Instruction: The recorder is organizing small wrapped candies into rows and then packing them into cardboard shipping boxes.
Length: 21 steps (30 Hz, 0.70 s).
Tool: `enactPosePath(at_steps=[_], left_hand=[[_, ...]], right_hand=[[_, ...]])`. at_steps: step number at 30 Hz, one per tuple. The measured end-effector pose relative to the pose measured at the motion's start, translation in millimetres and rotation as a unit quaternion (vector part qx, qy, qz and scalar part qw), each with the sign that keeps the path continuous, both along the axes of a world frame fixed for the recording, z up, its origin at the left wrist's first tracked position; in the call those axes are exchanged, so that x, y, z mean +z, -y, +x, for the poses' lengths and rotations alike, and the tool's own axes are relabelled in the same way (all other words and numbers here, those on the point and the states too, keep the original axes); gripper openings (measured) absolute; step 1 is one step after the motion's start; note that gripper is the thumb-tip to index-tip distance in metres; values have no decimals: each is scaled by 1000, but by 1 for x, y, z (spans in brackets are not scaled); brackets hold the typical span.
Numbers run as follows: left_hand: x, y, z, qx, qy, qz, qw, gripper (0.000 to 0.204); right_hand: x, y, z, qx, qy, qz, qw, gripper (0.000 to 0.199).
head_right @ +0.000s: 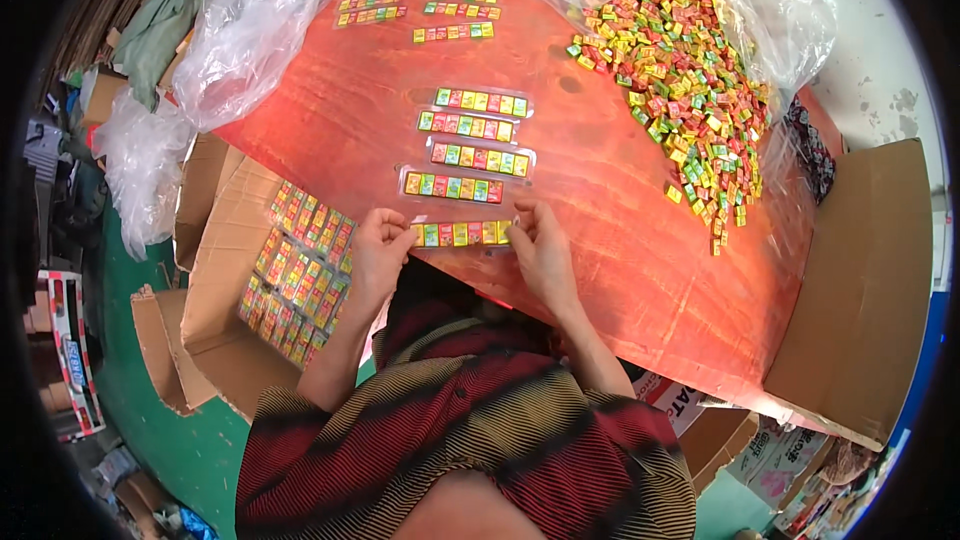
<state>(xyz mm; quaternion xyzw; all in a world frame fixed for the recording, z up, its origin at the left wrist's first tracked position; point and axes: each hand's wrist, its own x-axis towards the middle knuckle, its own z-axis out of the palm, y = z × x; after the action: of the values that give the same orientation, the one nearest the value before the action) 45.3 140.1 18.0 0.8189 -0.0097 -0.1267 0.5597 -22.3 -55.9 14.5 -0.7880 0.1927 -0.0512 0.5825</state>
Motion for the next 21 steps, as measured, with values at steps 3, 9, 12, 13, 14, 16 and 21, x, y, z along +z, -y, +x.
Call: enactPosePath(at_steps=[3,9,12,13,14,16,21], left_hand=[[8,6,17,-17,5,-10,1000,18],[-5,19,55,-46,167,127,977,21],[3,21,52,-45,229,220,947,21],[7,21,51,-43,246,251,935,22],[5,20,51,-42,246,252,935,22],[-3,16,50,-72,170,150,971,24],[11,19,34,-61,90,126,986,26]], right_hand=[[11,7,17,-14,4,53,999,24],[1,-2,32,-20,42,-126,991,26],[-3,-8,25,-29,69,-253,965,29],[-2,-9,25,-29,67,-252,965,29],[2,-10,26,-28,52,-230,971,30],[3,-13,27,-25,38,-206,977,32],[-5,-1,20,-28,10,36,999,38]])
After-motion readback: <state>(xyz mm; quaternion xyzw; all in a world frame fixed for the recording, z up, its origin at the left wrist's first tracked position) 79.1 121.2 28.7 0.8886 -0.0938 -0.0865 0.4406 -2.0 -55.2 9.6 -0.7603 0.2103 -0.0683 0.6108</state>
